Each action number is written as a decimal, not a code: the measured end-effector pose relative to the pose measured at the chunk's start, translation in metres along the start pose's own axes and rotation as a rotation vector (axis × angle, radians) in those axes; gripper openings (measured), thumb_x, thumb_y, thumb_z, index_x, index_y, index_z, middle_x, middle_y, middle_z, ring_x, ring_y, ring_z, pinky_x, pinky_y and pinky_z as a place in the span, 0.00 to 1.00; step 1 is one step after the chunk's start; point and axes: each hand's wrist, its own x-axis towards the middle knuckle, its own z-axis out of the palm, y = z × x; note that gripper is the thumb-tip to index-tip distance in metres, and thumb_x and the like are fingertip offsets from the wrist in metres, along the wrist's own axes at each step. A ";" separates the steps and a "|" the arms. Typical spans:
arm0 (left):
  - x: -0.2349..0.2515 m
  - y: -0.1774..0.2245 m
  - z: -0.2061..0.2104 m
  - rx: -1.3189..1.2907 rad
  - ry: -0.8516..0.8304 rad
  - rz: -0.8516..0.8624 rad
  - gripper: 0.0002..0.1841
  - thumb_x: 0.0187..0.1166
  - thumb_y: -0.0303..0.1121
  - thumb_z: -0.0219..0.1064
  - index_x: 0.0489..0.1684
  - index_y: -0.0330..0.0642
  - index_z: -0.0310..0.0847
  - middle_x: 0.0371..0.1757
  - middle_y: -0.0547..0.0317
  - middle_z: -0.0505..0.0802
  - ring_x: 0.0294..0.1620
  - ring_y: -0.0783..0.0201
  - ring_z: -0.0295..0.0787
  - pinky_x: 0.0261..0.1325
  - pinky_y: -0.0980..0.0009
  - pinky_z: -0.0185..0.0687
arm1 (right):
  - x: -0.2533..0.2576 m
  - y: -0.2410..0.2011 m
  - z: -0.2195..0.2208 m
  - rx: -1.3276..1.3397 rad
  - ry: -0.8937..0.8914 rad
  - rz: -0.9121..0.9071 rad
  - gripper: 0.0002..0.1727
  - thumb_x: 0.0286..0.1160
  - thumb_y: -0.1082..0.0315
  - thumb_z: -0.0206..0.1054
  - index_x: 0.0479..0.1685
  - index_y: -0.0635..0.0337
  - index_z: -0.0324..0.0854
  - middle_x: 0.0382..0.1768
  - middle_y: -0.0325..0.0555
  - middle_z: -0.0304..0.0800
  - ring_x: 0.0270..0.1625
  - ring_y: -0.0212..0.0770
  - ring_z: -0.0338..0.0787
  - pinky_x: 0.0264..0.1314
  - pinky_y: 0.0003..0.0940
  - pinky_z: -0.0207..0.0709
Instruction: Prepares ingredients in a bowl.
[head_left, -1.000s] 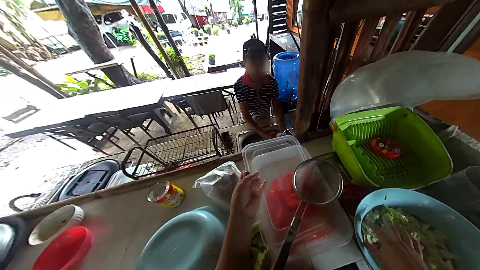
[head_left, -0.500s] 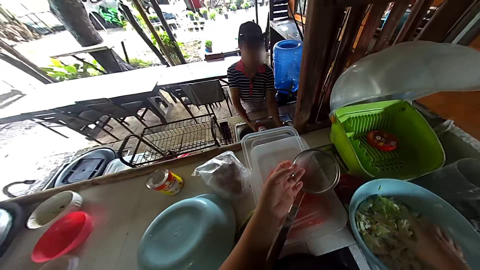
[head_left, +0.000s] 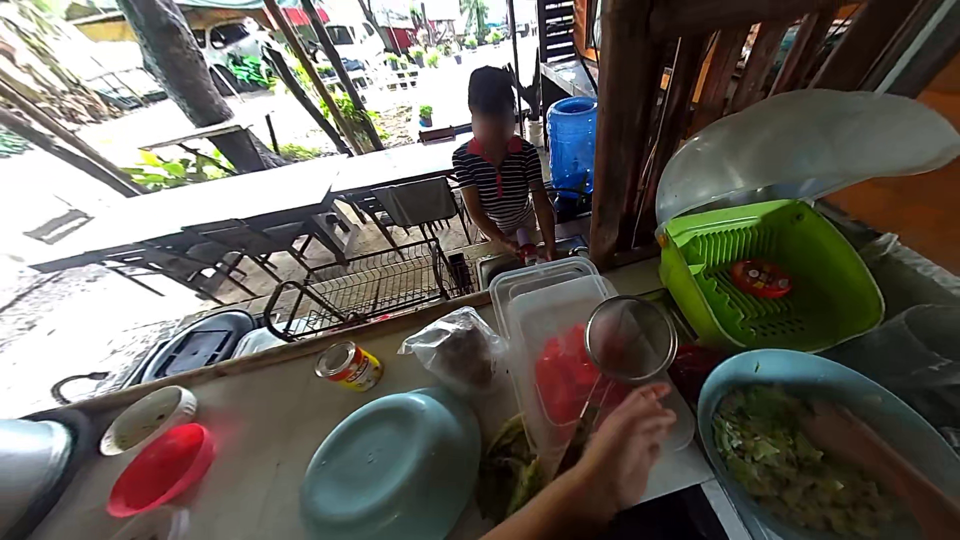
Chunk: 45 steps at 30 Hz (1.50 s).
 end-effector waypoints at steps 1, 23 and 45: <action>0.002 -0.008 0.004 0.025 -0.044 -0.078 0.25 0.87 0.32 0.54 0.85 0.43 0.68 0.84 0.47 0.74 0.81 0.52 0.71 0.78 0.49 0.67 | 0.004 -0.004 0.005 0.011 0.000 -0.016 0.32 0.93 0.47 0.52 0.79 0.66 0.74 0.76 0.75 0.76 0.78 0.74 0.77 0.77 0.74 0.68; 0.048 -0.065 0.042 0.105 -0.132 -0.383 0.21 0.89 0.37 0.55 0.77 0.39 0.68 0.76 0.42 0.76 0.70 0.51 0.74 0.68 0.50 0.72 | -0.034 -0.068 -0.003 0.046 -0.179 -0.446 0.23 0.89 0.58 0.60 0.66 0.70 0.81 0.62 0.71 0.87 0.69 0.68 0.85 0.74 0.69 0.70; 0.043 -0.048 0.045 0.156 -0.108 -0.382 0.17 0.91 0.39 0.52 0.67 0.38 0.73 0.60 0.49 0.82 0.53 0.59 0.78 0.56 0.60 0.75 | -0.098 -0.071 0.015 -0.364 -0.093 -0.780 0.21 0.74 0.63 0.75 0.65 0.63 0.87 0.68 0.70 0.85 0.75 0.74 0.78 0.82 0.72 0.61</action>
